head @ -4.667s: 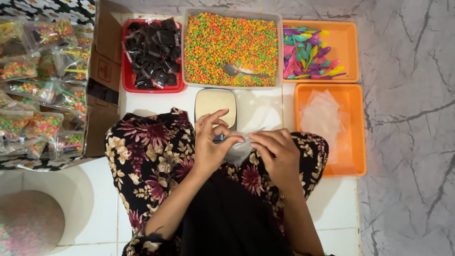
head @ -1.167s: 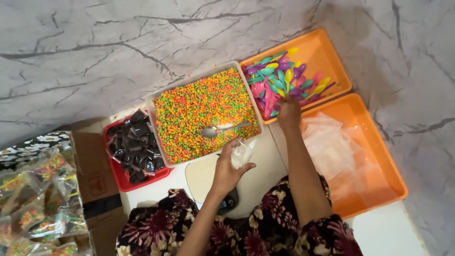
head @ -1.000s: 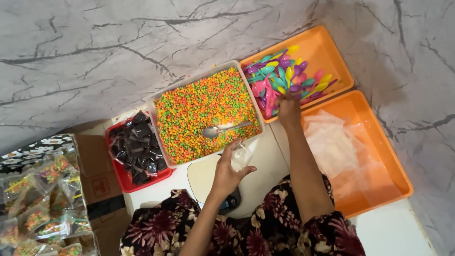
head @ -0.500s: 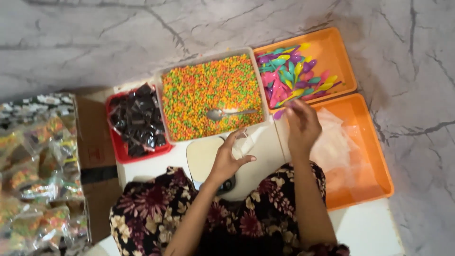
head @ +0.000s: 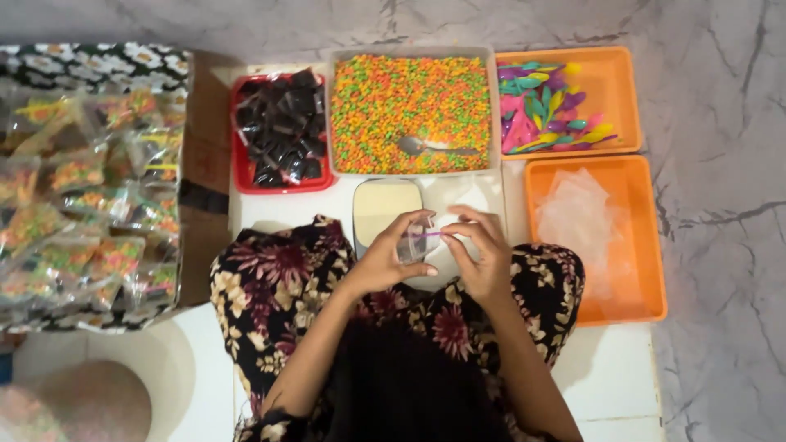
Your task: Packaging small colorful beads into plastic bags by scooping them from a container and weighing them on a digital scale.
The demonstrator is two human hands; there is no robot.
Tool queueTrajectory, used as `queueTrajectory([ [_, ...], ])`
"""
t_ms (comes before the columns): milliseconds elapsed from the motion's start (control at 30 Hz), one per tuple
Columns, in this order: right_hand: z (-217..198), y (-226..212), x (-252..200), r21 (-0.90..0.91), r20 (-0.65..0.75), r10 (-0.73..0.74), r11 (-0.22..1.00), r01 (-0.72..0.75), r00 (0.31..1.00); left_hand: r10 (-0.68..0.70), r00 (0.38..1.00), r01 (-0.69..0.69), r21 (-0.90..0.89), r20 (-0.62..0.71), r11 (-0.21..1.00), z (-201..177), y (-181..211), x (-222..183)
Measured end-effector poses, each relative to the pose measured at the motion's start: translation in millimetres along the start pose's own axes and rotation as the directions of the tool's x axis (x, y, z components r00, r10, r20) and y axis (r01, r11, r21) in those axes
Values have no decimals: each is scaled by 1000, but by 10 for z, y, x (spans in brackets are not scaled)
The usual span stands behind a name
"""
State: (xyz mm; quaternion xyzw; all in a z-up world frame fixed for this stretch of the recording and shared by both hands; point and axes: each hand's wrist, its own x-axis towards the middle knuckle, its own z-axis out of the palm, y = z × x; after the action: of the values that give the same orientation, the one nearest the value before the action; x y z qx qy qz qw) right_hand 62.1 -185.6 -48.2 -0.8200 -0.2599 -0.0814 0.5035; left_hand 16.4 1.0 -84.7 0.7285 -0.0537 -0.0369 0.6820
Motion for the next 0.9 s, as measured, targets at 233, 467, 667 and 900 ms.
queueTrajectory([
  [233,120,-277,-82,-365,237,-289,859,360,928,111,994,-112,158,17,981,20,38,-226],
  [467,240,-271,-141,-317,623,55,930,188,780,149,988,-148,462,34,874,129,-397,-381],
  [667,39,318,38,142,463,91,974,-175,882,135,976,-71,336,-170,939,-56,-511,-356],
  [900,155,2188,241,12,46,459,888,-460,887,-35,913,104,148,-405,984,-295,-425,-289],
])
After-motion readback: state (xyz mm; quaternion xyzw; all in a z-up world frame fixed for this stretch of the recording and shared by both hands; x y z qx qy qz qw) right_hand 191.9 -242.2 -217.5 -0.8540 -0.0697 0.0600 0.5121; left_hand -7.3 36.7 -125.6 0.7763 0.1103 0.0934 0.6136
